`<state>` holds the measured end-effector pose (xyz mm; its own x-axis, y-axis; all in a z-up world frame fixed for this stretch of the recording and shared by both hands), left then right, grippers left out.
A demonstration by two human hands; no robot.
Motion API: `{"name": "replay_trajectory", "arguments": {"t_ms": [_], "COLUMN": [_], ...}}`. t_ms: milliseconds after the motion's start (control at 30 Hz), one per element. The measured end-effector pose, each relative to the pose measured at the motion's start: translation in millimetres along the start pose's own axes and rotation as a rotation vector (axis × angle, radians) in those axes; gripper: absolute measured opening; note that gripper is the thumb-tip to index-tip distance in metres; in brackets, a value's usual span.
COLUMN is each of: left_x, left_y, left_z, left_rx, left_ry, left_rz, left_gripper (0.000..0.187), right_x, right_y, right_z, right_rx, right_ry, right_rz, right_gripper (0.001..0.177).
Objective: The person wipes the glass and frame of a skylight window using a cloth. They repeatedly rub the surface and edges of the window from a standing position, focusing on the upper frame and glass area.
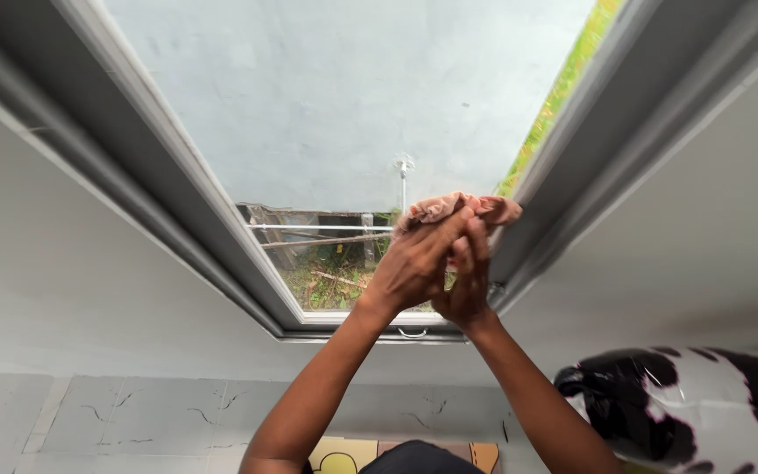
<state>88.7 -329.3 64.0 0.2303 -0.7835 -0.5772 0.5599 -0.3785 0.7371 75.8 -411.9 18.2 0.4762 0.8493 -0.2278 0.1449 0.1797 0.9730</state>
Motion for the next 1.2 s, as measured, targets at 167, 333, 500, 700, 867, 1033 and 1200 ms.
{"name": "replay_trajectory", "arguments": {"t_ms": [167, 333, 500, 700, 867, 1033, 1200], "left_x": [-15.4, -39.9, -108.4, -187.8, -220.4, -235.7, -239.1], "left_y": [-24.4, -62.1, -114.3, -170.8, -192.3, -202.5, -208.9], "left_z": [-18.3, -35.0, -64.8, -93.4, -106.8, -118.4, -128.0], "left_rx": [0.046, -0.021, -0.190, -0.293, -0.413, -0.411, -0.298], "left_ry": [0.348, 0.547, 0.583, 0.771, 0.721, 0.730, 0.757], "left_rz": [0.001, -0.047, 0.055, 0.223, 0.283, 0.257, 0.162], "left_gripper": [0.062, 0.061, 0.058, 0.050, 0.053, 0.056, 0.060], "right_x": [22.3, 58.5, 84.3, 110.7, 159.8, 207.1, 238.4], "right_y": [5.4, -1.2, 2.5, 16.3, 23.9, 37.5, 54.4], "right_z": [14.7, 17.7, 17.2, 0.3, -25.7, -56.3, -83.3], "right_rx": [0.126, 0.038, 0.084, 0.144, 0.091, -0.001, -0.023], "right_ry": [-0.279, -0.417, -0.441, -0.421, -0.224, -0.198, -0.216], "right_rz": [-0.109, -0.202, -0.177, -0.155, -0.173, -0.215, -0.238], "right_gripper": [0.066, 0.075, 0.085, 0.083, 0.081, 0.081, 0.079]}}
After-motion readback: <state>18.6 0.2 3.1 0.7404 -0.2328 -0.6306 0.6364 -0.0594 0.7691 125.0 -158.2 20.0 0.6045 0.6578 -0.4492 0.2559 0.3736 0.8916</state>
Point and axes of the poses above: each hand's wrist, its own y-axis towards the middle knuckle, its own x-axis out of the palm, z = x × y, the point moved 9 cm from there along y, towards the middle knuckle, and after that the axes turned 4 degrees about -x, right-handed, at the moved point
